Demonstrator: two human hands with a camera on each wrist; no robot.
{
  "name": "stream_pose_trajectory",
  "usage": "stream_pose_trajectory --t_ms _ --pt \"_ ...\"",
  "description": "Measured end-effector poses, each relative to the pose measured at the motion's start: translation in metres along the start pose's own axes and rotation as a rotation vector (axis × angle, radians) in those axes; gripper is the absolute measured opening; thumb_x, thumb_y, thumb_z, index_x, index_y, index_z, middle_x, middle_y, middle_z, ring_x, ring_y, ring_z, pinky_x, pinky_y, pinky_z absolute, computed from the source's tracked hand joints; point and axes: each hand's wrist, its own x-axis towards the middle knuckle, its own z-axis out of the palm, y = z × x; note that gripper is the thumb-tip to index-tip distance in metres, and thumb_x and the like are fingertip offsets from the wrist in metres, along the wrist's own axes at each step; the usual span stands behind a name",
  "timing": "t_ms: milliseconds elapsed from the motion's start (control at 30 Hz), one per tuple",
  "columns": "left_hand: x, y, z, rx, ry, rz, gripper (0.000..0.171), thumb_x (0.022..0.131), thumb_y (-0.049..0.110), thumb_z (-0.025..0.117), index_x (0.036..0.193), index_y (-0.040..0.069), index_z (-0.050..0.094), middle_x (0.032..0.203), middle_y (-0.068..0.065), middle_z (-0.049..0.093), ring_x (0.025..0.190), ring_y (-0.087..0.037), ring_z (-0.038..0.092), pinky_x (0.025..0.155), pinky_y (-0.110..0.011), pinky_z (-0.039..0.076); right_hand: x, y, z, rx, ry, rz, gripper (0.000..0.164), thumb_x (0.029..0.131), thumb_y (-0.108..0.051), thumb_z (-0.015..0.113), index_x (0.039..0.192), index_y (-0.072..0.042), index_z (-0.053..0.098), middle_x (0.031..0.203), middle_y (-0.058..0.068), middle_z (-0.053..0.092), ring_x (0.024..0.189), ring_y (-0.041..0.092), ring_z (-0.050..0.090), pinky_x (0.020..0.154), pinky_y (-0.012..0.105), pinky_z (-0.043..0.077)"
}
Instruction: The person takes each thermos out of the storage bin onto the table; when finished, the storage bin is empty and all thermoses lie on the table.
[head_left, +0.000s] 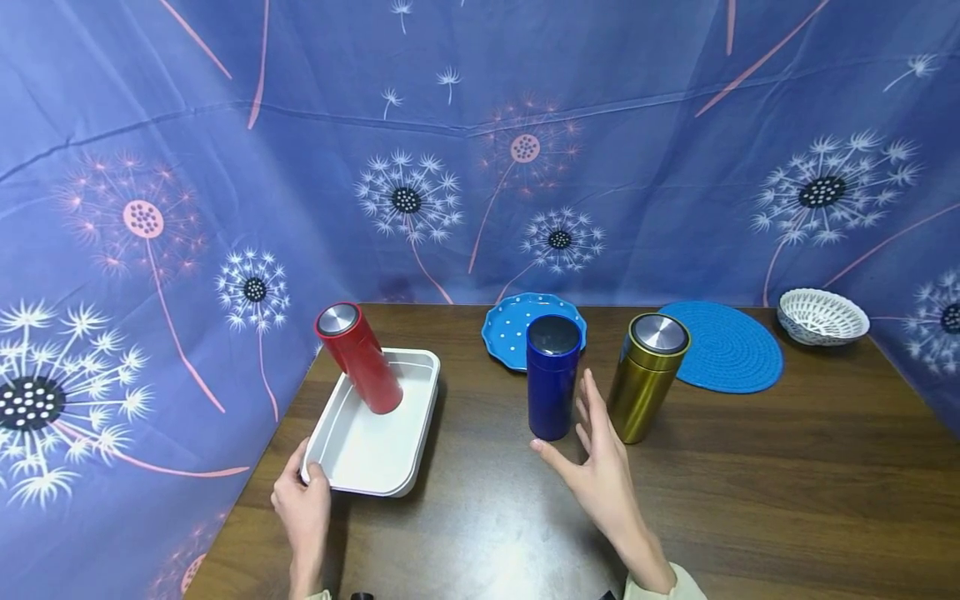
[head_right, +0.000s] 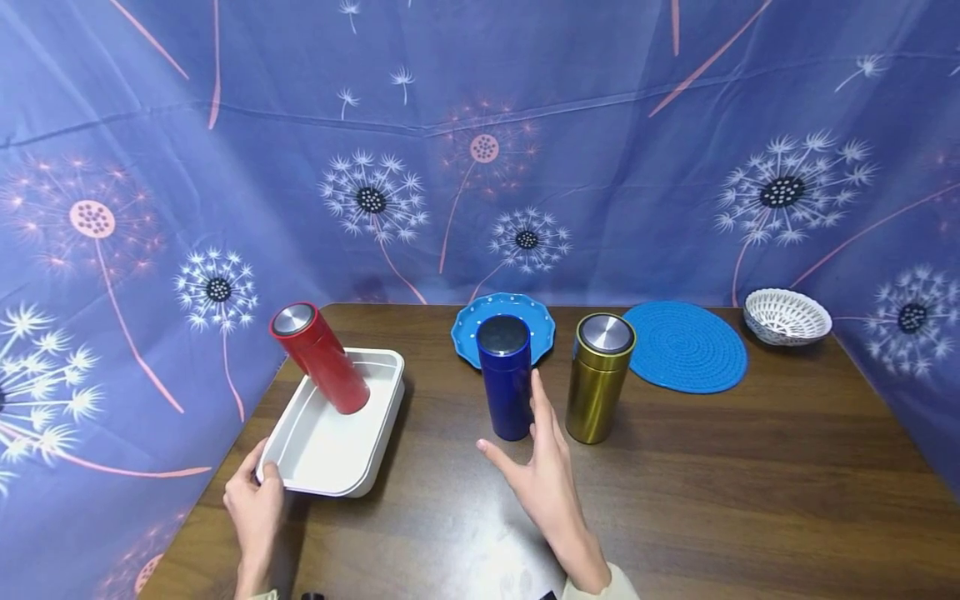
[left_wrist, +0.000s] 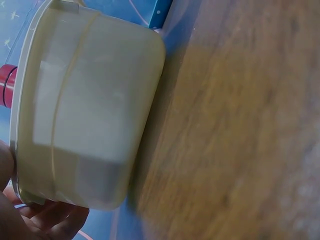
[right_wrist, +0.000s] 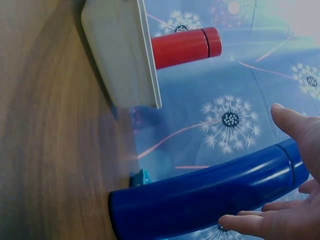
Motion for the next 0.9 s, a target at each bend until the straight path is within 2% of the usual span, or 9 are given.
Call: stream_pose_trajectory --t_ms 200,300,433,600,900 --pt "0.001 -0.001 0.000 0.008 0.004 0.002 0.038 0.084 -0.004 0.049 0.118 -0.004 0.068 0.110 -0.028 0.067 0.098 -0.040 0.063 0.071 -0.019 0.035 -0.014 -0.002 0.005 0.030 -0.009 -0.030 0.103 0.077 -0.011 0.082 0.157 -0.022 0.019 0.154 0.019 0.034 0.133 0.039 0.044 0.096 0.045 0.044" --pt "0.001 -0.001 0.000 0.012 0.009 -0.001 0.038 0.084 -0.004 0.049 0.118 -0.003 0.068 0.111 -0.027 0.067 0.098 -0.041 0.063 0.071 -0.020 0.036 -0.020 -0.002 0.011 0.046 -0.046 -0.014 0.100 0.077 -0.012 0.082 0.156 -0.021 0.021 0.152 0.017 0.038 0.131 0.036 0.048 0.095 0.045 0.046" --pt "0.001 -0.001 0.000 0.025 0.001 -0.012 0.038 0.085 -0.003 0.050 0.119 -0.002 0.068 0.111 -0.027 0.067 0.098 -0.040 0.064 0.072 -0.023 0.036 -0.022 -0.001 0.019 0.080 -0.094 0.005 0.098 0.078 -0.017 0.081 0.156 -0.024 0.022 0.152 0.014 0.040 0.131 0.034 0.048 0.094 0.046 0.047" --pt "0.002 -0.003 0.000 0.032 -0.004 -0.032 0.038 0.086 -0.001 0.050 0.119 -0.001 0.068 0.113 -0.026 0.067 0.098 -0.040 0.064 0.071 -0.023 0.037 -0.017 -0.002 0.032 0.141 -0.124 -0.029 0.098 0.078 -0.015 0.081 0.156 -0.025 0.023 0.150 0.012 0.043 0.129 0.034 0.051 0.093 0.045 0.048" --pt "0.002 -0.004 0.001 0.026 0.008 -0.006 0.037 0.085 -0.003 0.051 0.117 -0.003 0.068 0.111 -0.027 0.067 0.098 -0.041 0.064 0.071 -0.021 0.036 0.005 -0.010 0.051 0.210 -0.187 -0.062 0.095 0.079 -0.018 0.081 0.154 -0.034 0.024 0.150 0.009 0.044 0.128 0.033 0.052 0.093 0.046 0.049"
